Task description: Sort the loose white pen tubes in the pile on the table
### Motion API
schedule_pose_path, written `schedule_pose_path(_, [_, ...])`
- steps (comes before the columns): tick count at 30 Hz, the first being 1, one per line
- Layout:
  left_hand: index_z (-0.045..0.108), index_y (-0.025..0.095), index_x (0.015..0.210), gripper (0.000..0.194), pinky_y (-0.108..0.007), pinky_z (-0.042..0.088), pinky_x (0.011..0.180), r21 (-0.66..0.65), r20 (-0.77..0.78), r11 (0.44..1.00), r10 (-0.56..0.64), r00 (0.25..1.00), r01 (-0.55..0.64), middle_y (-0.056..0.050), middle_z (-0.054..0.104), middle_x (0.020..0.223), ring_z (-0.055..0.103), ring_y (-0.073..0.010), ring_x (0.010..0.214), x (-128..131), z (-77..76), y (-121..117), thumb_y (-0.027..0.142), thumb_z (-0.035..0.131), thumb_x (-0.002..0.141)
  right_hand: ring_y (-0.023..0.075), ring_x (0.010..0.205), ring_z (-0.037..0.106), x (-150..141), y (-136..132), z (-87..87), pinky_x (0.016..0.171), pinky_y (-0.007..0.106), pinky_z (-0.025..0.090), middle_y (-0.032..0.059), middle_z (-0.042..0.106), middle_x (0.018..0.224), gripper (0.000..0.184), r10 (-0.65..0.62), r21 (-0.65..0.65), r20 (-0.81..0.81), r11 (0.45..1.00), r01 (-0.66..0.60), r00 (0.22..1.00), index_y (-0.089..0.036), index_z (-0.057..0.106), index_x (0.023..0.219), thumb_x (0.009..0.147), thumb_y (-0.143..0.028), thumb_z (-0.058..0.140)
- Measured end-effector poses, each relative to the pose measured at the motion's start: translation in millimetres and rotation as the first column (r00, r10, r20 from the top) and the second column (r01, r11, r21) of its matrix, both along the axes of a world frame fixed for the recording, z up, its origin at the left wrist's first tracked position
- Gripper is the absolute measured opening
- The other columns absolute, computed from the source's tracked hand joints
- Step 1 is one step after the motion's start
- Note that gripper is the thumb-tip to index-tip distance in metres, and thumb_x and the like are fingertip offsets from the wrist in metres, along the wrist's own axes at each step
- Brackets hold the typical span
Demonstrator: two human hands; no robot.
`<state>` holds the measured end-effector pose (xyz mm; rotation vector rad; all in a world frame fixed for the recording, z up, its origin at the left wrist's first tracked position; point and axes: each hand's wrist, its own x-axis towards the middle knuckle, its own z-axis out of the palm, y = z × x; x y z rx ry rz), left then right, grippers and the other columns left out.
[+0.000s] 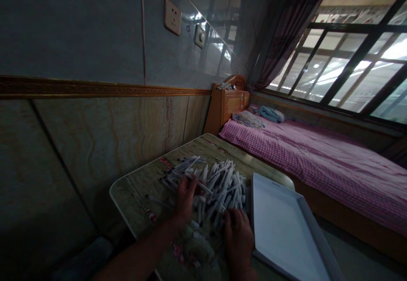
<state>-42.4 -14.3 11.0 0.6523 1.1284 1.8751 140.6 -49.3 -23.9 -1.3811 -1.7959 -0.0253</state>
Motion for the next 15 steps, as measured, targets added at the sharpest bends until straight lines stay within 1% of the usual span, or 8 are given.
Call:
schedule_pose_path(2, [0.061, 0.018, 0.082, 0.042, -0.025, 0.052, 0.049, 0.012, -0.002, 0.992, 0.126, 0.992, -0.126, 0.0, 0.069, 0.07, 0.063, -0.0139, 0.054, -11, 1.9, 4, 0.056, 0.073, 0.069, 0.017, 0.07, 0.059, -1, -1, 1.2, 0.066, 0.027, 0.04, 0.0015, 0.062, 0.077, 0.042, -0.004, -0.003, 0.024, 1.0, 0.004, 1.0, -0.024, 0.062, 0.08, 0.102, -0.048, 0.035])
schedule_pose_path(4, [0.061, 0.018, 0.081, 0.039, -0.025, 0.053, 0.05, 0.009, 0.024, 0.975, 0.22, 0.975, -0.22, 0.0, 0.069, 0.072, 0.063, -0.0141, 0.055, -22, 2.3, 9, 0.054, 0.071, 0.072, 0.0167, 0.069, 0.059, -2, -2, 1.4, 0.065, 0.027, 0.039, 0.0011, 0.061, 0.075, 0.042, -0.009, -0.002, 0.034, 1.0, 0.009, 0.999, -0.024, 0.06, 0.078, 0.102, -0.048, 0.035])
schedule_pose_path(6, [0.061, 0.018, 0.081, 0.038, -0.026, 0.053, 0.051, 0.008, 0.064, 0.959, 0.281, 0.958, -0.282, -0.001, 0.069, 0.073, 0.064, -0.0149, 0.058, -31, 1.8, 14, 0.054, 0.07, 0.072, 0.0168, 0.068, 0.058, -3, -3, 1.0, 0.065, 0.027, 0.039, 0.0009, 0.06, 0.073, 0.043, -0.025, 0.003, 0.028, 1.0, 0.025, 0.999, -0.024, 0.057, 0.076, 0.101, -0.049, 0.035])
schedule_pose_path(8, [0.061, 0.017, 0.08, 0.04, -0.027, 0.054, 0.053, 0.008, 0.08, 0.95, 0.312, 0.947, -0.313, -0.002, 0.068, 0.072, 0.065, -0.0156, 0.058, -36, 1.5, 16, 0.055, 0.068, 0.072, 0.0169, 0.066, 0.057, -2, -3, 0.6, 0.063, 0.027, 0.038, 0.001, 0.059, 0.071, 0.044, -0.076, 0.015, 0.012, 0.997, 0.076, 0.997, -0.024, 0.055, 0.074, 0.101, -0.051, 0.033])
schedule_pose_path(11, [0.06, 0.017, 0.081, 0.042, -0.027, 0.052, 0.05, 0.004, 0.023, 0.957, 0.291, 0.956, -0.291, -0.001, 0.067, 0.07, 0.064, -0.0157, 0.056, -33, 2.4, 15, 0.058, 0.067, 0.072, 0.0169, 0.062, 0.056, -2, -3, 0.8, 0.058, 0.028, 0.035, 0.001, 0.06, 0.069, 0.046, -0.182, 0.029, 0.007, 0.983, 0.182, 0.983, -0.025, 0.053, 0.072, 0.1, -0.054, 0.03])
schedule_pose_path(15, [0.06, 0.019, 0.086, 0.041, -0.022, 0.046, 0.046, 0.014, -0.114, 0.988, 0.155, 0.981, -0.155, 0.002, 0.065, 0.068, 0.058, -0.0123, 0.052, -18, 3.8, 7, 0.057, 0.067, 0.073, 0.0166, 0.057, 0.055, 0, -1, 0.8, 0.053, 0.028, 0.032, 0.0001, 0.058, 0.065, 0.048, -0.241, 0.002, 0.058, 0.971, 0.241, 0.969, -0.026, 0.049, 0.068, 0.099, -0.055, 0.028])
